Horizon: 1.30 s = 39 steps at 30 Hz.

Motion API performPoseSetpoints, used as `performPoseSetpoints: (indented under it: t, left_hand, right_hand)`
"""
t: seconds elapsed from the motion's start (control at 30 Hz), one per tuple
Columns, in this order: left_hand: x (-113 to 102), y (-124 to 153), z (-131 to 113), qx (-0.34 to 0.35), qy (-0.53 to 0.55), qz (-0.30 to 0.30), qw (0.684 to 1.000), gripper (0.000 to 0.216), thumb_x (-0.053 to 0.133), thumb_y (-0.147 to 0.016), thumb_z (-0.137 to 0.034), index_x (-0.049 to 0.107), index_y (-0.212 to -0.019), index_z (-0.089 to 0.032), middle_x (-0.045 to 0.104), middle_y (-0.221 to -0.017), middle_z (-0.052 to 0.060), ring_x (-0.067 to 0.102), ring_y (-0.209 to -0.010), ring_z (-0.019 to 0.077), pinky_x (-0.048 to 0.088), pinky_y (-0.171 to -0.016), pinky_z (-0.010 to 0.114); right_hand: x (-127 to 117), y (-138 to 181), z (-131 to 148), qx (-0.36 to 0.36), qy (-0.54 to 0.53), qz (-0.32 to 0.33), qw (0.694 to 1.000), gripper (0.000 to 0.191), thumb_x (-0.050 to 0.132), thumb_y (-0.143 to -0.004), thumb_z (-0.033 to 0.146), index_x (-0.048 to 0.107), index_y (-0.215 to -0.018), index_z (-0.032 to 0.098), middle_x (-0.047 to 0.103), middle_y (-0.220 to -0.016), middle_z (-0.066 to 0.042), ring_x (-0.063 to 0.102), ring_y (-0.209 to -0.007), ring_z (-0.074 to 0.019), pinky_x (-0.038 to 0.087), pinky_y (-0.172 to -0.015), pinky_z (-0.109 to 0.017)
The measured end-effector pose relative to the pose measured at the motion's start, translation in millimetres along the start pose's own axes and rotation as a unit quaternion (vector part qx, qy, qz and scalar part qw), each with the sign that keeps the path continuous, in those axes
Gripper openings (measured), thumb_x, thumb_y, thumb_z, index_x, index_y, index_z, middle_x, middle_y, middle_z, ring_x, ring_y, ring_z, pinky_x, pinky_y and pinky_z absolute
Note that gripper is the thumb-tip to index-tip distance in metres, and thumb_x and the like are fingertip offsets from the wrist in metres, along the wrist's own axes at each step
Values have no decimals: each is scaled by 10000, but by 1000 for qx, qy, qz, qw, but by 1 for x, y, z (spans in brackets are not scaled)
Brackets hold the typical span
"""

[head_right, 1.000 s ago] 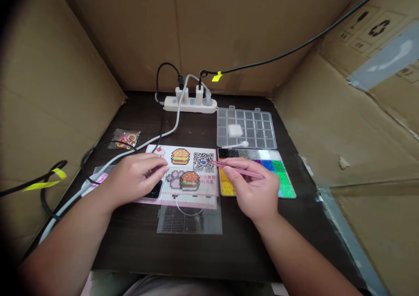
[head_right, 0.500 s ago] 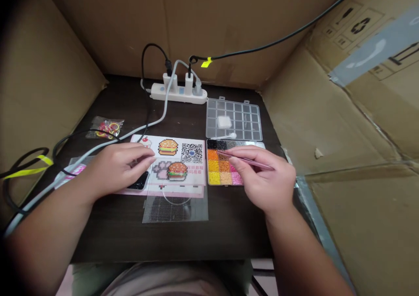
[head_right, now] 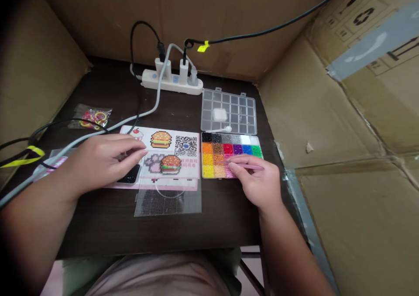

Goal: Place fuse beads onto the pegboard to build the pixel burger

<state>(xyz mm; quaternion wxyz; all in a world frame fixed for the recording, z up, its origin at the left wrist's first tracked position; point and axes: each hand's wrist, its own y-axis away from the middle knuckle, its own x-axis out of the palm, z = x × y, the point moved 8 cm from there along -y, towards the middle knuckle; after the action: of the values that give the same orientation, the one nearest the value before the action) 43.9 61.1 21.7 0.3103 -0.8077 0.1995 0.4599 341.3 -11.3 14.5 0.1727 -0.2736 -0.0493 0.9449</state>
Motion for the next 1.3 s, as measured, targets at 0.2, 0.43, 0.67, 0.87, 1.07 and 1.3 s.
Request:
performPoseSetpoints:
  t: [0.2,0.43,0.67,0.87,1.07,1.3]
  left_hand:
    - [1,-1,0,2,-5,-4,1000,300,458,-923,-343,707,-893,-179,718,-874,62,672,-816,209,523,-758,341]
    - [1,-1,0,-1,-6,-3,1000,299,452,-923,-368,697,-880,-203,723,-873,47,674,-815,205,523,-763,334]
    - [0,-1,-2,14,-12,-7,1000,280,468,-919,-337,701,-867,-190,725,-856,48,678,-806,218,518,-739,345]
    - [0,0,-2,12,-1,-8,1000,264,487,-911,-329,710,-876,-193,733,-876,49,683,-841,227,525,-785,357]
    - [-1,0,-3,17,-13,-12,1000,261,491,-914,-334,710,-882,-196,732,-868,44,683,-830,225,522,-753,349]
    - [-2,1,-4,23,-21,-8,999,266,498,-918,-329,718,-913,-178,735,-894,54,684,-865,224,528,-780,341]
  right_hand:
    - [1,-3,1,-12,-2,37,999,16,758,-714,242,742,-711,240,762,-787,-23,727,-722,-197,632,-656,-315]
    - [6,-4,0,-1,-5,51,999,31,749,-721,260,738,-697,244,760,-769,-18,720,-686,-189,628,-628,-309]
    - [4,-3,1,-6,-5,50,999,30,751,-724,252,738,-697,248,757,-766,-14,720,-680,-186,627,-614,-301]
    - [5,-3,-1,-5,1,61,998,25,755,-729,247,742,-710,257,757,-772,-8,719,-689,-182,631,-640,-301]
    - [6,-4,-2,-3,-3,66,998,26,748,-736,234,742,-716,249,761,-784,-7,725,-701,-175,632,-644,-282]
    - [8,-3,-2,-3,-7,71,997,23,746,-739,217,742,-721,231,766,-780,-12,733,-677,-167,632,-621,-253]
